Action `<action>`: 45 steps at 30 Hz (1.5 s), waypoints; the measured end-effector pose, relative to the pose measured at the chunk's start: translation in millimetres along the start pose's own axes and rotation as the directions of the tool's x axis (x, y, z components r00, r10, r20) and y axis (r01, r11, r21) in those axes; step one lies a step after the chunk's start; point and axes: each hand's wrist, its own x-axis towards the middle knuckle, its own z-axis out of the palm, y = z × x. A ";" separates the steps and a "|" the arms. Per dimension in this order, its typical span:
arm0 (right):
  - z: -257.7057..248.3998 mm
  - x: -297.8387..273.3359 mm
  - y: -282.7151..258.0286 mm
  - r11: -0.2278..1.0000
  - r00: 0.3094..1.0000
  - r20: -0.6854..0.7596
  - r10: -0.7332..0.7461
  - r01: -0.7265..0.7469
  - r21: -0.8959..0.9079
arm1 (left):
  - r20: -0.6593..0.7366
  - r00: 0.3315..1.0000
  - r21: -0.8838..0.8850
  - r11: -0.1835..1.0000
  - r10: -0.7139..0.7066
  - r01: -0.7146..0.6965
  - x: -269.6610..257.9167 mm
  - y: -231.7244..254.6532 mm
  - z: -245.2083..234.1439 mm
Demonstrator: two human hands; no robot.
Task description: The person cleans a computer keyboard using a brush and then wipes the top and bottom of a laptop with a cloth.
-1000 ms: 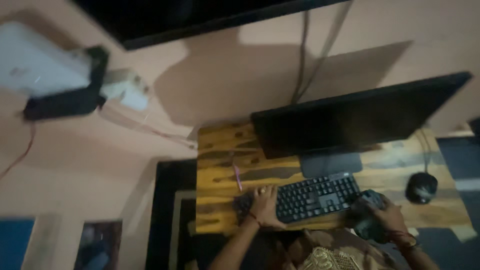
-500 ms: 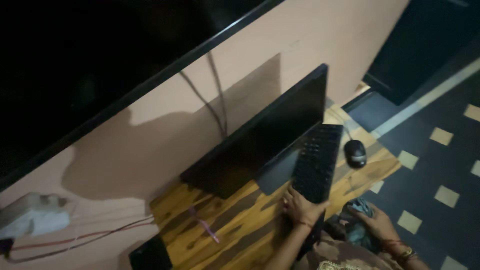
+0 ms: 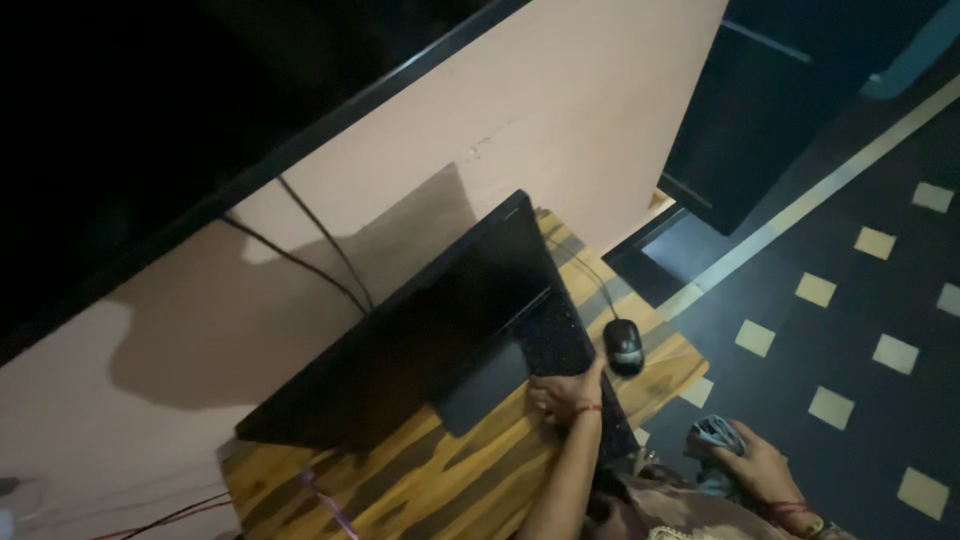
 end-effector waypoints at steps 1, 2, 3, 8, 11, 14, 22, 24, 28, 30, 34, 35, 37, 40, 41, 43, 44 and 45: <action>-5.2 6.0 2.9 1.000 1.000 0.004 -0.001 0.001 -0.003 | -0.001 1.000 -0.001 1.000 -0.005 0.005 1.0 6.9 9.4; -10.5 11.2 6.3 1.000 1.000 0.005 -0.020 0.020 0.007 | -0.002 0.999 -0.040 0.998 -0.049 0.049 2.2 15.5 18.9; -15.4 17.1 9.7 0.999 0.999 0.005 -0.042 0.042 0.017 | -0.001 0.996 -0.082 0.992 -0.094 0.093 3.9 23.7 27.7; -37.6 41.3 21.7 0.990 0.999 0.052 -0.008 0.015 -0.139 | -0.088 0.975 -0.107 0.975 -0.205 0.195 1.8 48.7 58.4; -47.6 47.5 27.9 0.980 0.996 0.069 0.065 -0.051 -0.191 | -0.129 0.968 -0.125 0.972 -0.216 0.201 1.9 56.4 64.5; -59.3 43.2 40.1 0.993 0.999 0.011 -0.046 0.047 -0.105 | -0.155 0.963 -0.126 0.971 -0.220 0.201 4.1 61.8 68.1; -65.1 44.4 51.1 0.982 0.998 -0.008 0.061 -0.062 -0.178 | -0.189 0.959 -0.113 0.975 -0.210 0.191 2.9 64.4 77.7; -66.7 43.8 50.2 0.986 1.000 -0.010 -0.002 0.000 -0.170 | -0.195 0.957 -0.115 0.974 -0.214 0.194 0.3 62.5 80.4; -61.4 53.9 17.0 0.930 0.999 0.042 0.026 -0.008 -0.368 | -0.211 0.957 -0.101 0.978 -0.198 0.180 6.3 61.2 76.6; -63.7 59.7 -10.2 0.927 0.983 0.106 -0.147 0.175 -0.333 | -0.211 0.958 -0.087 0.980 -0.192 0.178 13.2 59.0 74.0; -60.1 75.0 -69.2 0.969 0.991 0.110 -0.071 0.094 -0.228 | -0.230 0.955 -0.070 0.982 -0.188 0.176 18.3 55.2 78.0; -60.8 80.1 -79.2 0.971 0.990 0.111 -0.081 0.104 -0.216 | -0.272 0.946 -0.074 0.984 -0.174 0.160 17.4 55.7 79.7; -60.6 85.0 -85.4 0.972 0.989 0.113 -0.094 0.116 -0.204 | -0.246 0.951 -0.071 0.982 -0.189 0.177 16.3 60.0 82.0; -59.3 98.7 -70.9 0.944 0.961 -0.021 -0.277 0.268 -0.191 | -0.232 0.958 -0.073 0.985 -0.166 0.153 14.0 59.0 88.5; -58.6 105.1 -63.7 0.952 0.970 -0.013 -0.245 0.238 -0.192 | -0.247 0.960 -0.080 0.990 -0.130 0.113 16.2 58.2 91.7; -59.6 112.0 -44.3 0.956 0.976 0.001 -0.219 0.215 -0.198 | -0.225 0.966 -0.088 0.990 -0.126 0.108 25.1 54.1 99.7; -60.7 112.8 -34.4 0.957 0.971 -0.040 -0.235 0.223 -0.185 | -0.201 0.972 -0.091 0.991 -0.117 0.101 29.9 50.4 104.5; -63.4 111.9 -25.0 0.957 0.965 -0.079 -0.249 0.233 -0.173 | -0.204 0.971 -0.098 0.989 -0.127 0.108 34.3 43.7 107.3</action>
